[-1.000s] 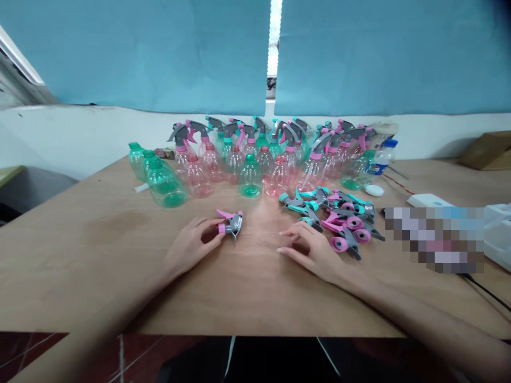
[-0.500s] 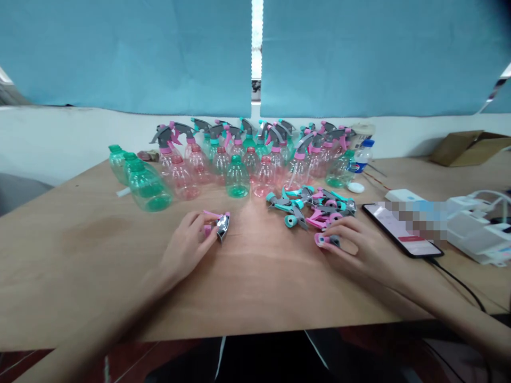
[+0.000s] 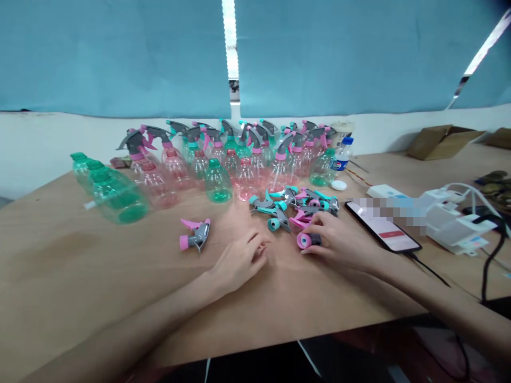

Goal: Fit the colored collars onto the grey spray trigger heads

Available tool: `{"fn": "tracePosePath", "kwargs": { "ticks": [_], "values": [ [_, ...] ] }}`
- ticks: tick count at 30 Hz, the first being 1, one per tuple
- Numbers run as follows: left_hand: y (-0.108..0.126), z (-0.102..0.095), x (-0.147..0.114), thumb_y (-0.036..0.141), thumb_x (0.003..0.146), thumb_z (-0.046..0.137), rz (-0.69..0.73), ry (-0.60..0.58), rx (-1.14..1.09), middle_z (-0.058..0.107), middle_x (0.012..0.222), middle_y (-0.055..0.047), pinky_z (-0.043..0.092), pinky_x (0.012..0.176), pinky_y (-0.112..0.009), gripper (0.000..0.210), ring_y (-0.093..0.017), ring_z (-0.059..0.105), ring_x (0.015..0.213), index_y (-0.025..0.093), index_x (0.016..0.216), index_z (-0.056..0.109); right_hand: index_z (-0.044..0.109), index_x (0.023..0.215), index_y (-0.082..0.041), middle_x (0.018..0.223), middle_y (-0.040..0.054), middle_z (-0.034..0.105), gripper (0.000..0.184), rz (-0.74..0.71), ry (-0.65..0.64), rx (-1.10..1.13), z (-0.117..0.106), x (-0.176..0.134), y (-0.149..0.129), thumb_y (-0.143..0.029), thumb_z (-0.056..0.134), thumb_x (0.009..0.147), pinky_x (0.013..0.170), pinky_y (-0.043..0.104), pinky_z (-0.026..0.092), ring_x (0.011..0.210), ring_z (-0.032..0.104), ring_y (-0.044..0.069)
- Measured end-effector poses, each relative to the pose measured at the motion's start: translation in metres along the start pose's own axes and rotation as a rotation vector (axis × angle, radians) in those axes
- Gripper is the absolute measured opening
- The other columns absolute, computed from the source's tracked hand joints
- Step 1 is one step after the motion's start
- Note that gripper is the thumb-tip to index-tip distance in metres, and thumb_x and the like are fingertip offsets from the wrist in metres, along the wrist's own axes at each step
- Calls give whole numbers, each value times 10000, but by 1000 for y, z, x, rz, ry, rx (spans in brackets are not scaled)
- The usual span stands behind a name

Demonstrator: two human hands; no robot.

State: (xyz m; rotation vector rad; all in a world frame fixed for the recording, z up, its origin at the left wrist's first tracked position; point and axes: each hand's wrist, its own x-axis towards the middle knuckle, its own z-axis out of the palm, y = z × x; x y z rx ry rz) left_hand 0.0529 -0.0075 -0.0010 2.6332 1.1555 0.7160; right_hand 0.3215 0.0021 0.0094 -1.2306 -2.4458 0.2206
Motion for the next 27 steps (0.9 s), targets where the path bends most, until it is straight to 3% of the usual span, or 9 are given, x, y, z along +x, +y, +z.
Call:
{"fn": "tracePosePath", "kwargs": {
  "ticks": [8,12,17,23,27],
  "values": [
    [-21,-8,7,149,850,478,-105,79,-97,570,840,-5,478,606,-262,143,-126,563,624,205,954,559,647,865,-228,919,53,618,243,72,162,200,-28,32,-23,-464,622,812,739,357,492,850,596,213],
    [-23,-13,5,134,839,480,-147,128,-142,570,841,0,463,580,-243,139,-121,561,637,199,945,541,617,909,-217,979,57,611,173,-17,265,199,-10,59,-42,-369,636,829,793,353,479,904,581,208],
    [-19,-19,-7,178,853,475,-146,191,-178,542,777,11,440,527,-218,56,-111,529,607,200,866,524,585,954,-214,997,51,598,158,-129,245,342,25,84,-61,-353,568,880,822,339,478,941,572,193],
    [-21,-25,-13,218,870,502,-244,267,-261,515,662,31,406,515,-218,111,-102,493,562,189,763,498,611,941,-190,955,52,566,169,-155,212,336,43,120,-62,-341,582,871,806,322,478,869,569,171],
    [-20,-23,-15,177,857,496,-157,235,-217,480,635,44,383,503,-213,75,-92,464,535,191,788,520,622,968,-168,945,66,529,198,-155,224,218,53,139,-58,-322,620,843,802,330,473,879,542,187]
  ]
}}
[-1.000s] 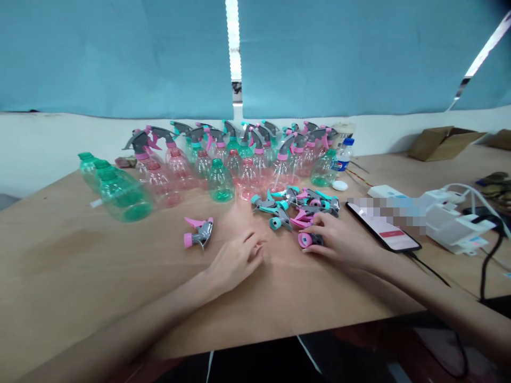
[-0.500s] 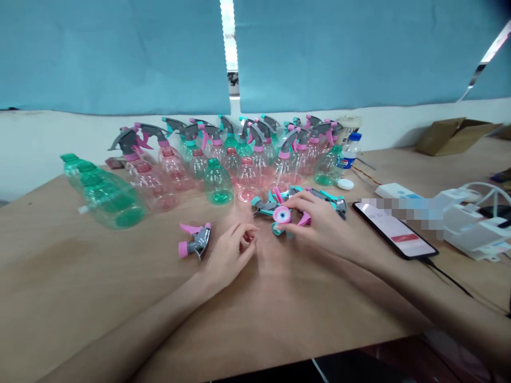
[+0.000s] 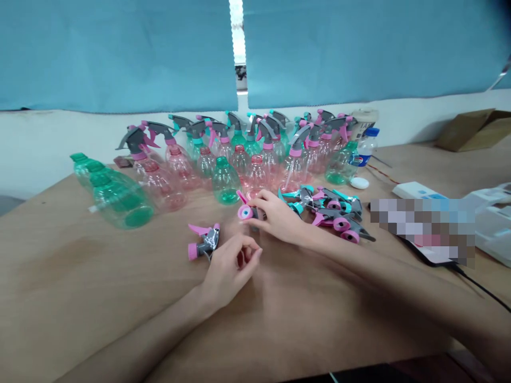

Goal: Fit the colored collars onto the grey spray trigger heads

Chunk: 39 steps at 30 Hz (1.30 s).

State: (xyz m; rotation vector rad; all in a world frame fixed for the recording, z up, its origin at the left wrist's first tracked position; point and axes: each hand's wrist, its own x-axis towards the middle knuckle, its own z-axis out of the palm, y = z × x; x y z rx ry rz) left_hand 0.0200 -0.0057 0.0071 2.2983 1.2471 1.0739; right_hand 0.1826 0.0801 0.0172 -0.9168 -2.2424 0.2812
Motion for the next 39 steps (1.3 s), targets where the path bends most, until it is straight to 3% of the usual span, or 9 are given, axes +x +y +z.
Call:
{"fn": "tracePosePath", "kwargs": {
  "ticks": [5,14,20,24,28,31,35,39],
  "values": [
    [2,0,-1,169,860,498,69,-29,33,490,638,44,366,485,-204,74,-87,462,527,190,792,519,632,941,-170,918,78,524,168,70,-14,-171,1,-12,9,-281,637,815,793,380,479,896,529,231],
    [-1,1,-1,167,866,507,84,-59,43,510,643,48,368,485,-196,60,-81,472,528,185,815,533,663,899,-158,871,103,565,168,158,14,-306,-44,-63,14,-300,607,829,721,397,478,823,555,259],
    [-3,2,0,193,876,518,44,-59,62,505,639,49,363,490,-198,86,-78,458,524,177,793,533,641,888,-164,874,90,565,151,155,47,-290,-57,-80,5,-298,607,828,697,370,470,813,555,235],
    [-2,3,0,202,880,514,9,-58,25,539,708,40,399,508,-196,30,-81,484,549,182,891,534,629,975,-177,898,77,559,182,115,84,-139,-49,-77,-6,-272,635,820,742,360,476,858,550,221],
    [0,3,0,223,876,538,9,-64,-6,541,884,2,451,539,-192,152,-97,534,666,199,1024,521,628,989,-196,932,79,549,215,96,84,-4,-29,-75,-14,-294,662,802,784,393,488,898,548,230],
    [0,2,1,255,876,552,23,-100,-1,497,984,-24,497,586,-210,197,-110,548,741,220,1069,540,632,989,-205,1052,98,535,200,63,96,97,-17,-77,-17,-267,658,801,891,419,475,1034,529,245],
    [0,1,-2,263,868,564,73,-129,37,464,1036,-42,529,638,-257,257,-105,545,722,235,1124,546,629,977,-207,1187,110,500,191,69,112,174,-12,-82,-18,-267,659,799,973,428,443,1184,469,259],
    [-1,2,-4,215,864,559,197,-99,78,474,1031,-52,535,704,-285,261,-124,554,780,223,1125,549,612,986,-207,1213,104,511,209,60,81,193,-11,-84,-19,-232,665,786,973,419,450,1173,497,246]
  ]
}}
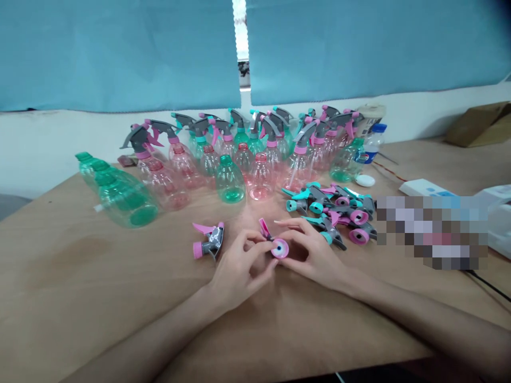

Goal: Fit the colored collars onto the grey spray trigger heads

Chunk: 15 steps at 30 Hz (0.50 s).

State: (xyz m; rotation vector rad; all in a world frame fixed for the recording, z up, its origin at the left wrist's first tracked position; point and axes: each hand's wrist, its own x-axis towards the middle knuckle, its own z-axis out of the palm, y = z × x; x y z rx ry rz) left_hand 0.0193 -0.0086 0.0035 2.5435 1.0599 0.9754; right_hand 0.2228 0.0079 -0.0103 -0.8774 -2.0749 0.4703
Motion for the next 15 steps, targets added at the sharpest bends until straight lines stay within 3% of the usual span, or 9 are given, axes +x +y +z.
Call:
{"fn": "tracePosePath", "kwargs": {
  "ticks": [6,15],
  "values": [
    [3,0,2,212,851,569,61,-1,119,501,1029,-65,531,690,-298,307,-147,548,796,207,1157,551,577,1014,-215,1236,97,513,255,-47,25,15,3,-3,1,-192,660,774,1004,429,435,1210,481,245],
    [9,0,4,182,836,584,103,48,127,547,956,-60,516,670,-294,282,-154,542,783,183,1117,572,559,974,-192,1276,126,489,216,-106,46,-14,2,-4,0,-192,653,780,1012,444,438,1247,455,276]
  ]
}}
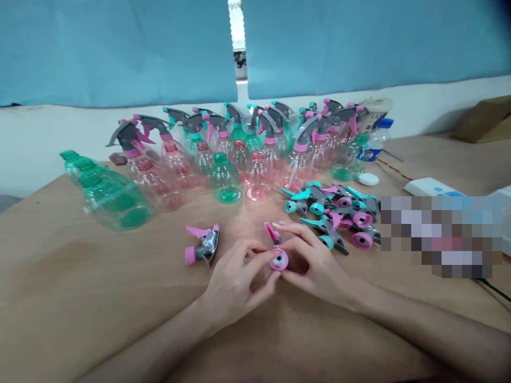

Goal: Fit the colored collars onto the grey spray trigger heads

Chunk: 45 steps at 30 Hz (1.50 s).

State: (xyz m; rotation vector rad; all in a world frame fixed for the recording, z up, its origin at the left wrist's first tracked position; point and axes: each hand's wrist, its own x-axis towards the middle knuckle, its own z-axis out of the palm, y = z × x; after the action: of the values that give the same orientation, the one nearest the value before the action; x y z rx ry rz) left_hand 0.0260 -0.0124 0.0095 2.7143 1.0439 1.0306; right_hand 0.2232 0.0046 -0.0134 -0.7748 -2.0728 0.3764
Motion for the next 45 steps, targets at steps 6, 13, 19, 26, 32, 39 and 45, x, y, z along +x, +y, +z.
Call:
{"fn": "tracePosePath", "kwargs": {
  "ticks": [6,13,19,26,32,39,45],
  "values": [
    [6,3,0,166,840,574,-21,-14,-19,545,945,-61,523,675,-285,244,-145,543,773,168,1084,568,575,1000,-183,1270,136,496,230,-29,10,-9,1,-1,1,-193,648,782,1003,459,447,1241,459,285],
    [1,1,5,191,864,549,-3,-75,-9,542,968,-64,524,671,-286,214,-155,558,803,196,1075,583,577,984,-193,1286,138,482,228,26,-15,8,-1,2,-1,-194,659,772,996,460,450,1248,452,287],
    [-8,5,3,279,872,594,-132,-63,-36,510,975,-56,524,730,-320,164,-173,545,859,198,1015,597,558,933,-207,1325,136,468,191,118,-80,24,-3,4,1,-173,651,770,982,478,453,1256,453,294],
    [-5,5,1,218,899,549,-125,-94,-146,504,1021,-54,525,739,-297,245,-150,544,856,232,1141,584,543,912,-207,1278,108,516,203,160,-68,79,-4,5,0,-161,672,762,978,424,463,1215,497,257],
    [1,3,3,195,867,566,-185,-124,-226,497,1035,-54,528,728,-295,188,-134,554,806,213,1048,613,560,949,-209,1285,100,524,200,148,-104,118,-3,4,4,-179,666,782,991,425,456,1224,498,249],
    [1,4,4,225,881,539,-217,-130,-137,519,1029,-64,518,758,-333,233,-174,562,870,221,1114,554,571,917,-222,1253,88,563,178,201,-76,179,-5,7,2,-214,685,780,981,443,457,1208,518,249],
    [3,5,3,210,887,527,-219,-137,-174,498,1032,-60,508,784,-330,237,-176,546,904,223,1124,533,581,914,-227,1245,85,577,158,217,-69,190,-6,9,0,-224,676,787,968,450,463,1200,530,251]
  ]
}}
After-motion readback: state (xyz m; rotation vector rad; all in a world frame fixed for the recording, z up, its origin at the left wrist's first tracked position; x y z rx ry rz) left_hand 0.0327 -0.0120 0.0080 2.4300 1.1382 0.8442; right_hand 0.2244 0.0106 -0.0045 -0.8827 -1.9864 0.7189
